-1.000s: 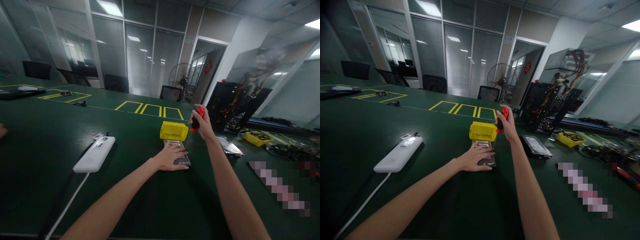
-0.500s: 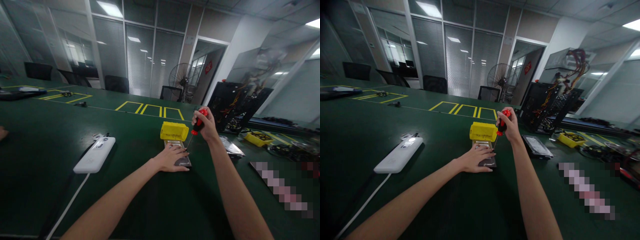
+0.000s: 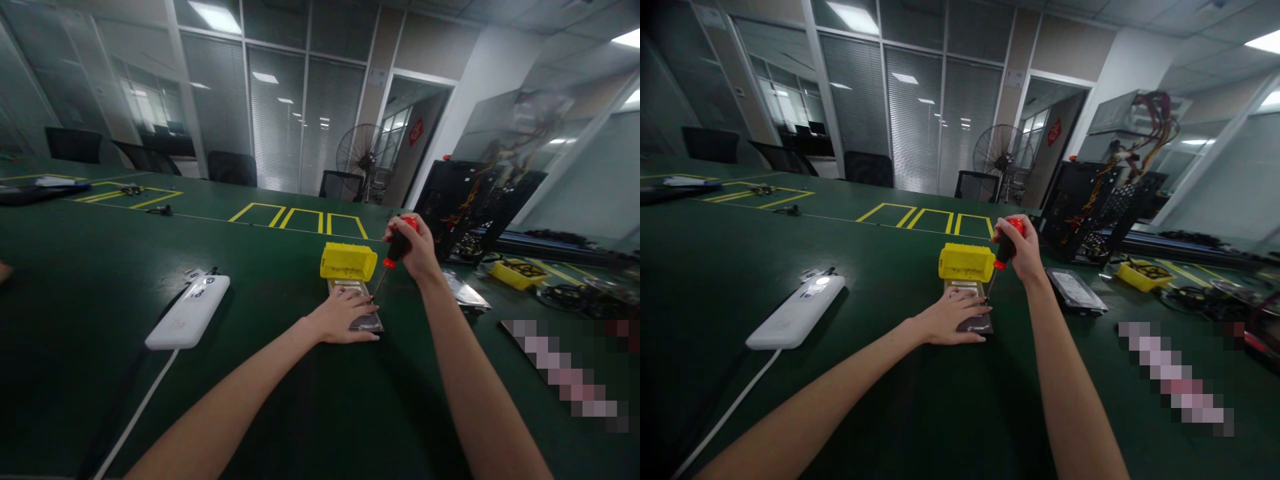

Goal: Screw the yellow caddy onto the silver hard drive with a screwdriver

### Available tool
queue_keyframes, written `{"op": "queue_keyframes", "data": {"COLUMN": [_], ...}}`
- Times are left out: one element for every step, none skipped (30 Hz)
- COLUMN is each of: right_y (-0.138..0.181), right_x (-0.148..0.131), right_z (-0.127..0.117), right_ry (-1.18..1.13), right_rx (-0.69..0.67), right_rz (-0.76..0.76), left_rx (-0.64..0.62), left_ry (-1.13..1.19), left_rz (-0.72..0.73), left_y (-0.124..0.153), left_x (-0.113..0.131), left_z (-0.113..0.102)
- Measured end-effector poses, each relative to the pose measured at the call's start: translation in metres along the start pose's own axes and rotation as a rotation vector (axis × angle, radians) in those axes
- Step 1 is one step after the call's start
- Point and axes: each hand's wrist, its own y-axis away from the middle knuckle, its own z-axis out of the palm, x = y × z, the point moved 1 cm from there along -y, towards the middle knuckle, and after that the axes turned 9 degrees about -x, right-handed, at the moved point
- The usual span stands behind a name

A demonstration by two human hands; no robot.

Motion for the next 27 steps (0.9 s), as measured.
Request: {"op": "queue_keyframes", "data": {"right_y": [0.0001, 0.0001, 0.0, -0.0002, -0.0004, -0.0007, -0.001, -0.0012, -0.0013, -0.0012, -0.0011, -0.0009, -0.0007, -0.0005, -0.0004, -0.0005, -0.0007, -0.001, -0.0014, -0.0018, -0.0022, -0.0024, -0.0024, -0.0022, -0.0018, -0.0013, -0.0007], "right_x": [-0.0001, -0.0004, -0.0008, -0.0014, -0.002, -0.0026, -0.0031, -0.0033, -0.0032, -0.003, -0.0025, -0.0018, -0.001, -0.0002, 0.0006, 0.0013, 0.0018, 0.0022, 0.0023, 0.0021, 0.0015, 0.0006, -0.0006, -0.002, -0.0033, -0.0045, -0.0053], "right_z": [0.0007, 0.0016, 0.0027, 0.0037, 0.0047, 0.0055, 0.0061, 0.0066, 0.007, 0.0073, 0.0076, 0.0079, 0.0082, 0.0086, 0.0089, 0.0091, 0.0092, 0.009, 0.0086, 0.0079, 0.0071, 0.0062, 0.0055, 0.0048, 0.0044, 0.0042, 0.004], "right_ry": [0.008, 0.013, 0.014, 0.009, 0.001, -0.01, -0.021, -0.03, -0.033, -0.03, -0.02, -0.005, 0.011, 0.025, 0.035, 0.039, 0.039, 0.034, 0.024, 0.012, -0.003, -0.019, -0.035, -0.049, -0.059, -0.064, -0.064], "right_rx": [-0.002, -0.012, -0.027, -0.043, -0.058, -0.077, -0.096, -0.115, -0.129, -0.139, -0.141, -0.134, -0.12, -0.1, -0.078, -0.057, -0.041, -0.031, -0.026, -0.025, -0.025, -0.026, -0.03, -0.038, -0.053, -0.072, -0.09], "right_rz": [0.007, 0.014, 0.019, 0.023, 0.03, 0.04, 0.052, 0.063, 0.07, 0.074, 0.072, 0.066, 0.055, 0.042, 0.033, 0.029, 0.03, 0.039, 0.051, 0.061, 0.067, 0.073, 0.086, 0.103, 0.123, 0.142, 0.156], "left_rx": [-0.002, -0.004, -0.006, -0.006, -0.006, -0.006, -0.005, -0.004, -0.003, -0.004, -0.003, -0.002, -0.003, -0.001, 0.002, 0.006, 0.008, 0.009, 0.009, 0.009, 0.009, 0.01, 0.012, 0.016, 0.016, 0.016, 0.015], "left_ry": [-0.004, -0.01, -0.017, -0.023, -0.029, -0.033, -0.036, -0.038, -0.039, -0.04, -0.039, -0.037, -0.033, -0.027, -0.019, -0.012, -0.007, -0.005, -0.005, -0.007, -0.008, -0.008, -0.006, -0.005, -0.005, -0.005, -0.005], "left_rz": [-0.003, -0.004, -0.006, -0.008, -0.008, -0.009, -0.01, -0.011, -0.012, -0.011, -0.011, -0.01, -0.007, -0.005, -0.002, 0.0, 0.003, 0.004, 0.004, 0.003, 0.004, 0.004, 0.005, 0.005, 0.005, 0.004, 0.002], "left_y": [-0.0001, -0.0001, -0.0002, -0.0002, -0.0002, -0.0001, -0.0001, -0.0001, 0.0, 0.0, 0.0001, 0.0001, 0.0002, 0.0002, 0.0003, 0.0003, 0.0003, 0.0003, 0.0003, 0.0003, 0.0003, 0.0003, 0.0004, 0.0004, 0.0004, 0.0004, 0.0004], "left_x": [0.0001, 0.0003, 0.0005, 0.0008, 0.001, 0.0013, 0.0015, 0.0016, 0.0017, 0.0018, 0.0017, 0.0016, 0.0014, 0.0011, 0.0007, 0.0003, 0.0, -0.0003, -0.0006, -0.0007, -0.0008, -0.0008, -0.0007, -0.0006, -0.0005, -0.0004, -0.0004], "left_z": [-0.0001, -0.0002, -0.0003, -0.0005, -0.0006, -0.0007, -0.0007, -0.0008, -0.0008, -0.0008, -0.0007, -0.0006, -0.0004, -0.0002, 0.0001, 0.0004, 0.0007, 0.0011, 0.0013, 0.0015, 0.0016, 0.0017, 0.0016, 0.0015, 0.0014, 0.0012, 0.0011]}}
